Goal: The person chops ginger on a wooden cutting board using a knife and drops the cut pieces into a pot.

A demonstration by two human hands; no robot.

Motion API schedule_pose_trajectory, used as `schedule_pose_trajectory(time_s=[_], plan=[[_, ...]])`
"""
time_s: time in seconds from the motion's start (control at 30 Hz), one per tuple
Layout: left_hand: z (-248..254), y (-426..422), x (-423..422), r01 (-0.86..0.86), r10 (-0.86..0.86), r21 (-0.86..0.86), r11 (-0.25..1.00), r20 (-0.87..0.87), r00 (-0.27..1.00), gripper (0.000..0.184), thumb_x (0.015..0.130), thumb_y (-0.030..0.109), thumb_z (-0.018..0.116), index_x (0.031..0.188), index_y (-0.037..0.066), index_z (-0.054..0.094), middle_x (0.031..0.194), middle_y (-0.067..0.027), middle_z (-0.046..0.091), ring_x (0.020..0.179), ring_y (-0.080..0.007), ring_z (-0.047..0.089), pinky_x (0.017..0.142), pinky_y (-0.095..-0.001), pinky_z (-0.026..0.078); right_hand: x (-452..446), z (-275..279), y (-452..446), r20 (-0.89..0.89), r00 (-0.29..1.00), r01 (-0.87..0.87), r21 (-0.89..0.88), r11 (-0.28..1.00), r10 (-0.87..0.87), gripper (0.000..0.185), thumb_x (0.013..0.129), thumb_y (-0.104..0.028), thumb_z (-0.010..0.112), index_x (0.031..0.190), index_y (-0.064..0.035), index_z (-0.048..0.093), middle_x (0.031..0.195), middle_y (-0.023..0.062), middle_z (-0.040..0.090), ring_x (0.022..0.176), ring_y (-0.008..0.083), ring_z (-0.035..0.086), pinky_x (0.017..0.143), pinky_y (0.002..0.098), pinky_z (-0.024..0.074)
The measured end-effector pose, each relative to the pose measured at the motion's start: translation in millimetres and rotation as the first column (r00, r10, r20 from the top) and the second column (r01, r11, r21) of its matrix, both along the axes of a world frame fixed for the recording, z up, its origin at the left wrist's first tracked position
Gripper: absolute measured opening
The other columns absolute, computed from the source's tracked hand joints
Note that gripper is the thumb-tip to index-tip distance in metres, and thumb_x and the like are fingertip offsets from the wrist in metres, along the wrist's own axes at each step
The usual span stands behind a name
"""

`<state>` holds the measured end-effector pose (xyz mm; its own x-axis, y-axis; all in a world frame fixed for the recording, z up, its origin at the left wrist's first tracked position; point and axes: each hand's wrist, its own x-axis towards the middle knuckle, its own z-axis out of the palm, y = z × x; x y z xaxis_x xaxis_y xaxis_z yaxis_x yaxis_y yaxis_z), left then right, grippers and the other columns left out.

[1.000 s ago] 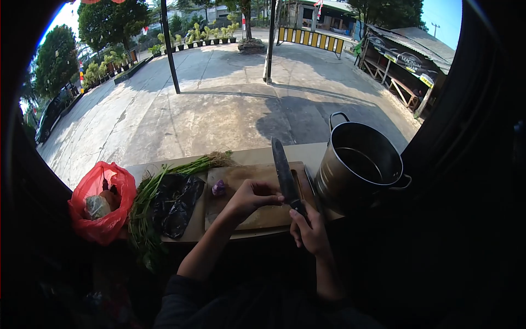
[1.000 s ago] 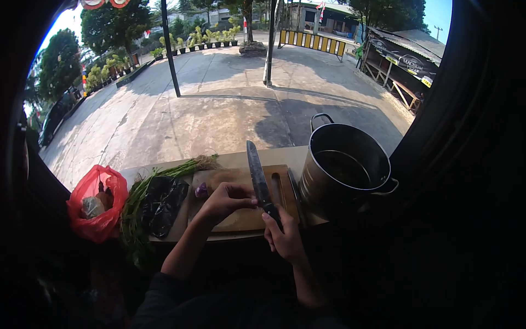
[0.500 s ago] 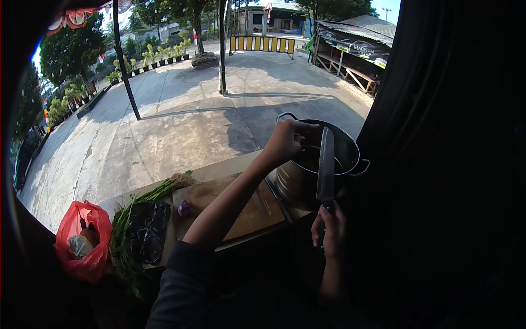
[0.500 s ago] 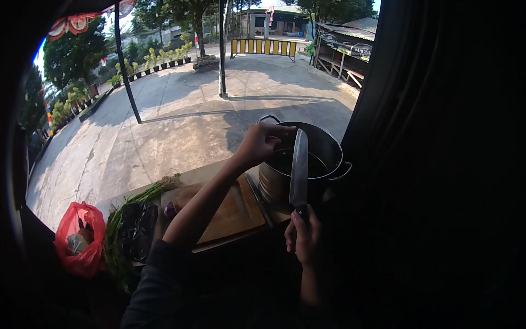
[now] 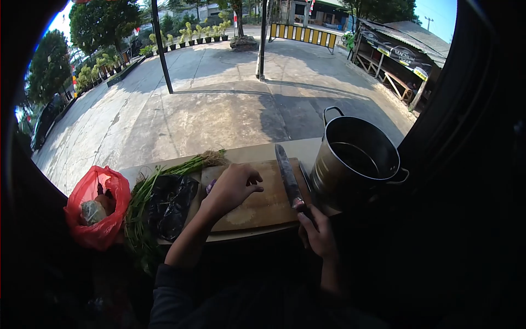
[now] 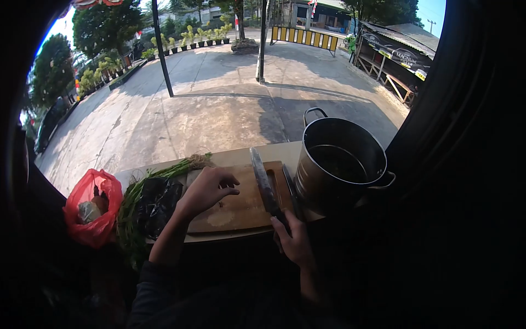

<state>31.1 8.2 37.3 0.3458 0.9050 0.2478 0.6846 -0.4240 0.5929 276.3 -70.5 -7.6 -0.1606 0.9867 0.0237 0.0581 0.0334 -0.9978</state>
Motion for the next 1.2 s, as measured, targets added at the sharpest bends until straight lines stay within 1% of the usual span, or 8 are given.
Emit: schedule_pose_trajectory(time_s=[0.13, 0.53, 0.8, 0.87, 0.93, 1.0, 1.1, 1.2], plan=[[-29.8, -20.5, -27.1, -0.185, 0.186, -0.184, 0.965, -0.01, 0.982, 0.024, 0.076, 0.008, 0.073, 0.097, -0.003, 0.072, 0.085, -0.0197, 0.071, 0.081, -0.0306, 0.07, 0.076, -0.0356, 0.054, -18.9, -5.6, 6.6, 0.037, 0.981, -0.188, -0.037, 0.981, 0.19, 0.025, 0.101, -0.027, 0.053, 0.093, -0.0034, 0.053, 0.051, -0.0022, 0.045, 0.041, 0.0046, 0.044, 0.039, 0.0222, 0.0332], [-60.6, -23.7, -29.6, -0.11, 0.116, -0.056, 0.992, 0.126, 0.985, 0.014, 0.072, 0.004, 0.07, 0.083, -0.004, 0.071, 0.075, -0.0186, 0.069, 0.071, -0.0281, 0.068, 0.071, -0.035, 0.053, -22.8, -15.4, 5.8, -0.024, 0.986, -0.168, -0.054, 0.984, 0.167, 0.026, 0.1, -0.028, 0.054, 0.089, -0.0047, 0.051, 0.051, -0.0013, 0.046, 0.04, 0.0045, 0.044, 0.038, 0.0216, 0.0344], [-19.1, 3.6, 25.1, 0.03, -0.02, -0.045, 0.999, 0.2, 0.979, 0.013, 0.071, 0.005, 0.068, 0.08, -0.004, 0.068, 0.073, -0.0154, 0.067, 0.07, -0.0255, 0.068, 0.068, -0.0334, 0.053, 9.1, -6.2, -9.6, -0.024, 1.0, -0.011, 0.009, 1.0, 0.012, 0.024, 0.1, -0.026, 0.053, 0.095, -0.0026, 0.054, 0.052, -0.0008, 0.048, 0.04, 0.0042, 0.044, 0.038, 0.0212, 0.0339], [6.9, 17.5, 57.0, 0.088, -0.088, 0.007, 0.996, 0.152, 0.984, 0.013, 0.073, 0.005, 0.069, 0.084, -0.002, 0.071, 0.076, -0.0129, 0.071, 0.072, -0.0203, 0.07, 0.072, -0.0308, 0.055, 20.0, 0.9, -16.3, -0.045, 0.997, 0.071, 0.036, 0.997, -0.069, 0.023, 0.1, -0.026, 0.053, 0.095, -0.0032, 0.054, 0.052, -0.0007, 0.048, 0.04, 0.0045, 0.043, 0.038, 0.0212, 0.0339], [34.0, 30.5, 93.5, 0.206, -0.243, 0.166, 0.964, 0.253, 0.936, 0.011, 0.074, 0.005, 0.069, 0.083, -0.001, 0.071, 0.077, -0.0132, 0.071, 0.073, -0.02, 0.071, 0.072, -0.0313, 0.056, 29.8, 7.2, -22.7, -0.077, 0.986, 0.151, 0.065, 0.986, -0.146, 0.022, 0.1, -0.025, 0.053, 0.094, -0.0038, 0.053, 0.052, -0.0005, 0.048, 0.039, 0.0048, 0.043, 0.037, 0.0212, 0.0338], [56.1, 48.8, 133.3, 0.169, -0.278, 0.304, 0.938, 0.361, 0.89, 0.01, 0.074, 0.005, 0.069, 0.082, 0.0, 0.071, 0.077, -0.0133, 0.071, 0.074, -0.0207, 0.071, 0.071, -0.0315, 0.056, 42.4, 12.8, -29.9, -0.167, 0.958, 0.253, 0.126, 0.959, -0.231, 0.021, 0.098, -0.024, 0.051, 0.091, -0.0036, 0.052, 0.05, 0.0014, 0.048, 0.037, 0.0074, 0.042, 0.036, 0.0219, 0.0336], [78.1, 76.4, 176.5, 0.123, -0.29, 0.435, 0.892, 0.342, 0.894, 0.01, 0.072, 0.005, 0.072, 0.08, 0.001, 0.071, 0.077, -0.0135, 0.072, 0.074, -0.0222, 0.072, 0.07, -0.0316, 0.056, 56.5, 21.6, -42.5, -0.176, 0.93, 0.353, 0.185, 0.917, -0.323, 0.024, 0.098, -0.026, 0.048, 0.089, -0.0043, 0.051, 0.049, 0.0021, 0.047, 0.035, 0.0083, 0.041, 0.035, 0.0221, 0.0337], [79.0, 100.0, 196.8, 0.215, -0.336, 0.423, 0.88, 0.236, 0.912, 0.01, 0.069, 0.004, 0.075, 0.078, 0.001, 0.072, 0.078, -0.0138, 0.072, 0.073, -0.0233, 0.072, 0.069, -0.0309, 0.056, 69.1, 22.0, -51.6, -0.178, 0.908, 0.41, 0.199, 0.89, -0.378, 0.025, 0.098, -0.028, 0.047, 0.09, -0.0044, 0.05, 0.048, 0.0025, 0.047, 0.035, 0.0083, 0.041, 0.035, 0.0217, 0.0346]])
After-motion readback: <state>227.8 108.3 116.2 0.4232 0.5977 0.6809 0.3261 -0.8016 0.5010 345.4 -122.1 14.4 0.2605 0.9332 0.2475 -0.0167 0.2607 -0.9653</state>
